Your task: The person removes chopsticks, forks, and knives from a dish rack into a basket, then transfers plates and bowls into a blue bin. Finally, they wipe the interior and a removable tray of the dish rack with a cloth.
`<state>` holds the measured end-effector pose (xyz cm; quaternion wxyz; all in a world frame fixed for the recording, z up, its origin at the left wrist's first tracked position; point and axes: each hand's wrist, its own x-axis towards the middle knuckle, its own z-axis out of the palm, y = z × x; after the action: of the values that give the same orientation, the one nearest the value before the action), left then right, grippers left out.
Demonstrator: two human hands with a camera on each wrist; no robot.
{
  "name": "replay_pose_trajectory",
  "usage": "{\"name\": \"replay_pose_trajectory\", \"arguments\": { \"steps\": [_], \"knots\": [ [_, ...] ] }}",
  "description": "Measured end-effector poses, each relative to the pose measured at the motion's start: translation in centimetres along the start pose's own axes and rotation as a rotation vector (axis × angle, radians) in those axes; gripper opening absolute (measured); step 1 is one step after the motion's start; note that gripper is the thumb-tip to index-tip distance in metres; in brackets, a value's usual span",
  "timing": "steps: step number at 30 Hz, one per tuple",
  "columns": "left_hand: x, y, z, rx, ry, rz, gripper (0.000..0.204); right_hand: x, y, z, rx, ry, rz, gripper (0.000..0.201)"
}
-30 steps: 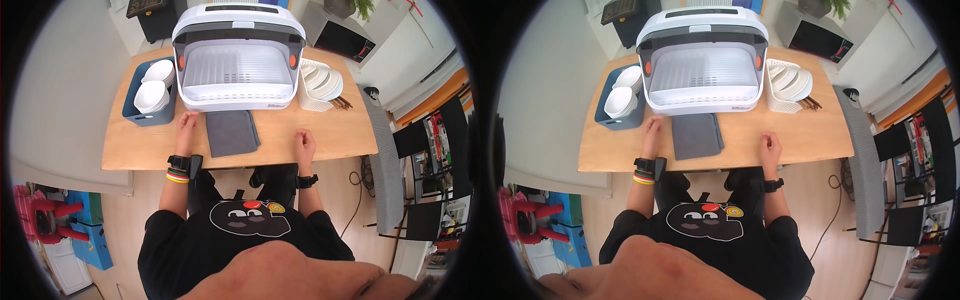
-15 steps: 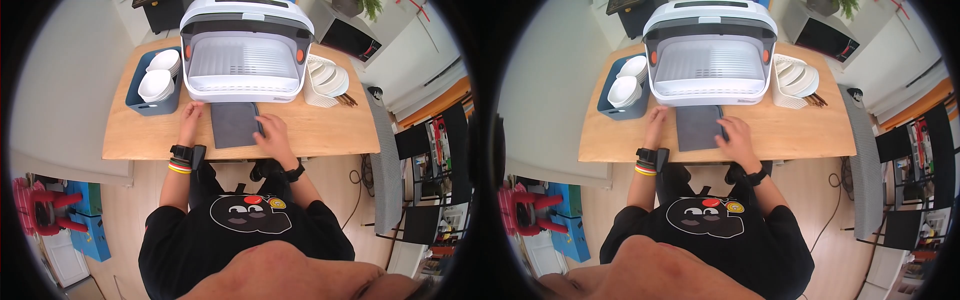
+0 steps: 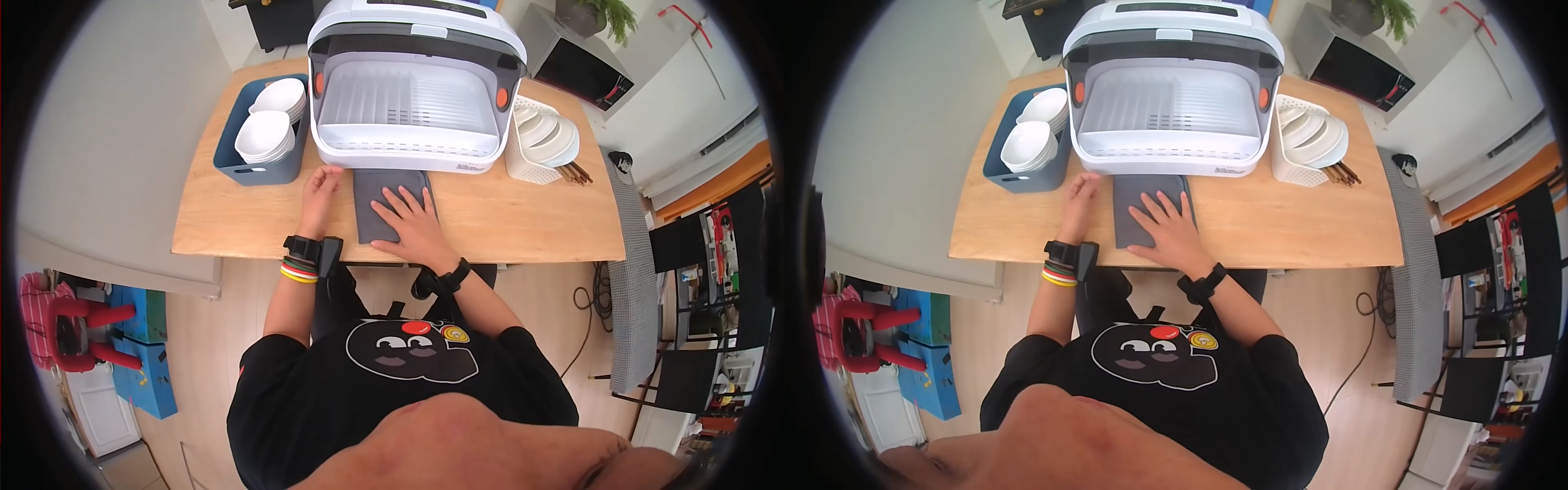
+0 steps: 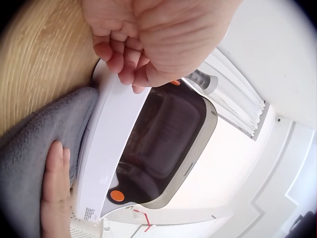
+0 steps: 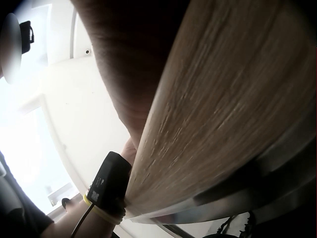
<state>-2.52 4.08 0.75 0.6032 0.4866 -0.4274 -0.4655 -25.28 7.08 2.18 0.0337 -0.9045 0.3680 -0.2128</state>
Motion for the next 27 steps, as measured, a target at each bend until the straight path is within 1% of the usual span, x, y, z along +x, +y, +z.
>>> {"name": "replay_pose_trajectory", "arguments": {
  "steps": [6,18,20,24,27],
  "knots": [
    [-0.2,0.4,0.2,-0.026,0.007,0.007,0.011,0.1,0.3,0.3,0.019,0.006,0.016,0.066],
    [0.1,-0.3,-0.1,-0.064,-0.011,0.003,0.011,0.6,0.9,0.7,0.057,-0.055,0.073,0.051],
    [0.0,-0.1,0.0,-0.066,-0.005,-0.006,0.011,0.6,1.0,1.1,0.113,0.019,0.091,0.045],
    [0.0,-0.1,0.0,-0.076,-0.01,-0.015,0.011,0.5,1.1,1.0,0.136,0.003,0.136,0.048],
    [0.0,-0.2,0.1,-0.082,0.004,-0.008,0.011,0.3,1.1,0.9,0.181,0.035,0.149,0.048]
  ]
}}
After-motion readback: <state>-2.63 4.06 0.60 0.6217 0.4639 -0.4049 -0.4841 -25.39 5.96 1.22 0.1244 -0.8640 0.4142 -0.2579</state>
